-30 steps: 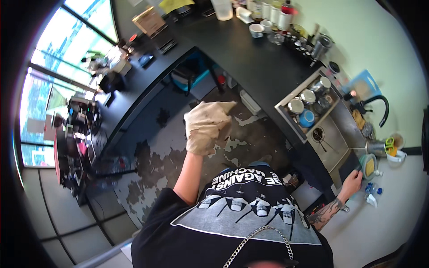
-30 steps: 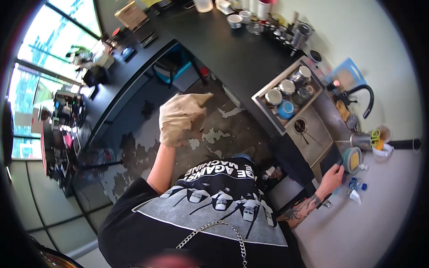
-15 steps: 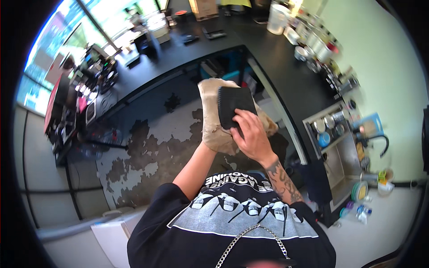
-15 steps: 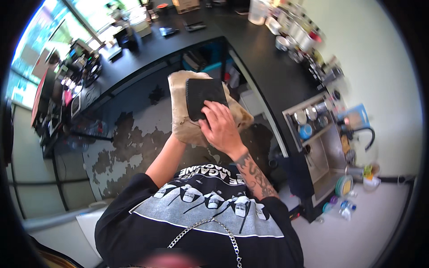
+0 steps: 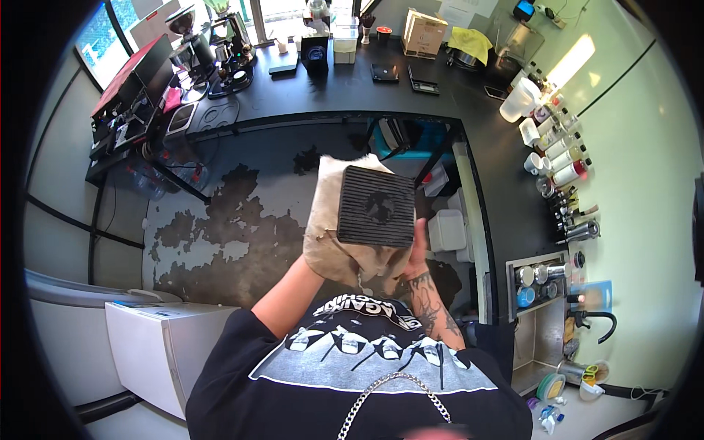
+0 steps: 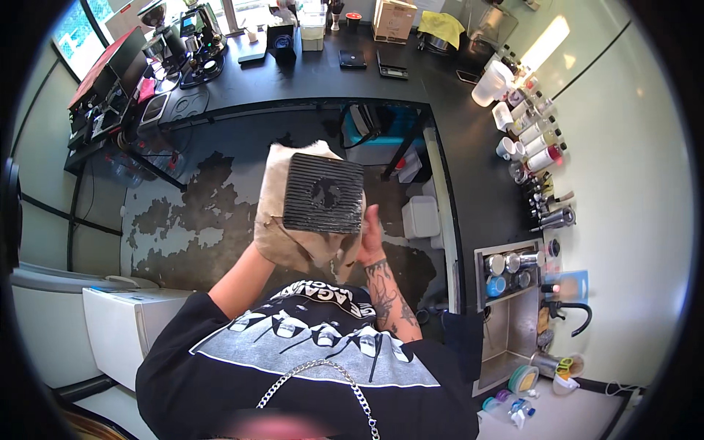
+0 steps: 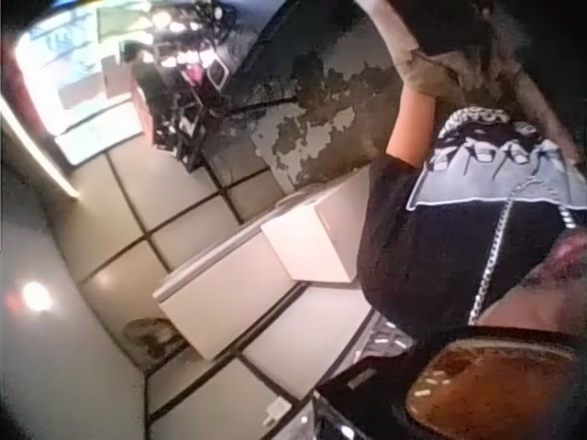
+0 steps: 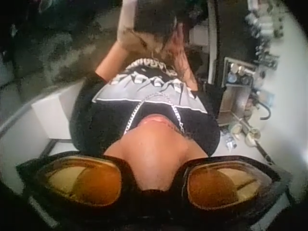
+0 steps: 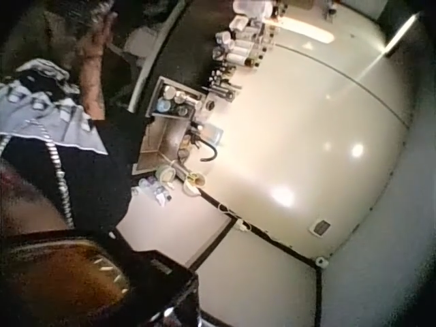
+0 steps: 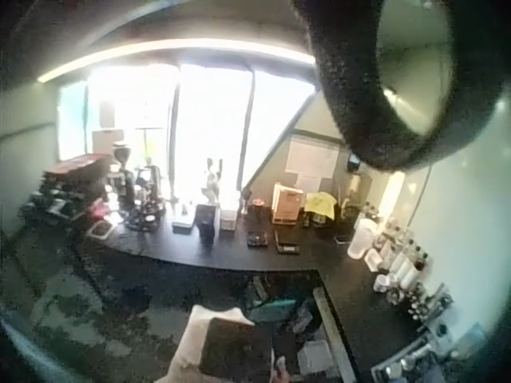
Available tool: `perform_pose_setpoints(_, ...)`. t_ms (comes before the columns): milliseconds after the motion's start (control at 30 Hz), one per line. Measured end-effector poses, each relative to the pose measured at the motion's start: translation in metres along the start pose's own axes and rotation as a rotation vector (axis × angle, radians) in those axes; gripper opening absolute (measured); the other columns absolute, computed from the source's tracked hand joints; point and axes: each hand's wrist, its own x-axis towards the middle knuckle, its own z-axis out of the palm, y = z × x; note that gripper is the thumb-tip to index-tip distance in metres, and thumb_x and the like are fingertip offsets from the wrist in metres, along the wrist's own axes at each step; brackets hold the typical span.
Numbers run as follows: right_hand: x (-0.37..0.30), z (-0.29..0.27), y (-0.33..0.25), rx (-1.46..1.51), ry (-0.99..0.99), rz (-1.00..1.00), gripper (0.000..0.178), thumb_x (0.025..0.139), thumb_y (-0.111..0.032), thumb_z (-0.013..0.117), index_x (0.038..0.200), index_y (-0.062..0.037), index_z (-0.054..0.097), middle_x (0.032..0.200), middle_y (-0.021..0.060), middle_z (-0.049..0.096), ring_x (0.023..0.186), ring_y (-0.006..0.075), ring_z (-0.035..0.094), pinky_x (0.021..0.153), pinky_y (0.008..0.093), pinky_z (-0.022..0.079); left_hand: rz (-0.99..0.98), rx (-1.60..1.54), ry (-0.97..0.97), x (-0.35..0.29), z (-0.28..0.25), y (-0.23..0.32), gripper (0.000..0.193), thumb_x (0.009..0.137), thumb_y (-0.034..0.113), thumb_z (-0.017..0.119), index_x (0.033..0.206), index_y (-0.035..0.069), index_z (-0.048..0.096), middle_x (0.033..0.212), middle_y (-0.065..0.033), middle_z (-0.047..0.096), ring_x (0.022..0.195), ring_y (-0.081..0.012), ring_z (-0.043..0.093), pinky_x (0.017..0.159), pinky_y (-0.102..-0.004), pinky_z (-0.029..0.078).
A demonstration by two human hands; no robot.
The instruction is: Cleaning a rubber tamping mat, washing coffee tools, and wiping down a counter in a coffee shop environment.
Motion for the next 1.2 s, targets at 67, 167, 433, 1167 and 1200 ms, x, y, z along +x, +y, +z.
perform_pose_setpoints(67,0.009,0.037,-0.025,-0.111,0.096,-0.135,0.074,0.107,-0.056,0.054,0.159,-0.0045,0.045,0.158,0.0168,0.053,0.142,0.0372,0.054,0.116,0.0533,0.047,-0.013,-0.257,0.135,0.004,-0.001,-0.015,0.05,0.093,0.03,0.073,0.136,0.008,0.063,0.134,-0.0074,0.065,0.123,-0.0245,0.059,0.113,-0.038,0.043)
perform_pose_setpoints(167,0.002,0.072,-0.053,-0.169,0.093,-0.215,0.073,0.109,-0.051,0.049,0.164,-0.0033,0.037,0.165,0.0178,0.044,0.147,0.0382,0.049,0.121,0.0538,0.042,-0.088,-0.477,0.215,0.013,0.01,-0.024,0.049,0.094,0.029,0.072,0.137,0.007,0.063,0.133,-0.0074,0.065,0.123,-0.0238,0.059,0.112,-0.0379,0.044)
perform_pose_setpoints(433,-0.032,0.001,-0.012,0.049,0.102,0.003,0.059,0.112,-0.043,0.039,0.155,-0.0037,0.053,0.155,0.0151,0.058,0.139,0.0327,0.059,0.122,0.0514,0.041,-0.115,-0.625,0.27,0.031,0.016,-0.008,0.048,0.096,0.028,0.071,0.138,0.007,0.061,0.133,-0.0075,0.066,0.123,-0.0218,0.06,0.111,-0.0375,0.046)
perform_pose_setpoints(1167,-0.012,0.175,-0.098,-2.484,-0.009,-0.541,0.062,0.11,-0.038,0.043,0.161,-0.0026,0.042,0.161,0.0236,0.042,0.15,0.0462,0.033,0.129,0.0606,0.011,-0.18,-1.624,0.49,0.099,0.123,0.121,0.057,0.113,0.043,0.052,0.155,0.005,0.045,0.149,-0.0104,0.057,0.136,-0.0251,0.058,0.117,-0.0391,0.046)
perform_pose_setpoints(1200,-0.012,0.171,-0.101,-2.362,-0.021,-0.534,0.061,0.11,-0.037,0.043,0.161,-0.0027,0.042,0.162,0.0241,0.04,0.151,0.0455,0.033,0.128,0.0608,0.01,-0.213,-1.642,0.413,0.099,0.128,0.123,0.062,0.113,0.049,0.047,0.158,0.007,0.042,0.154,-0.0104,0.053,0.14,-0.0254,0.053,0.12,-0.0397,0.043)
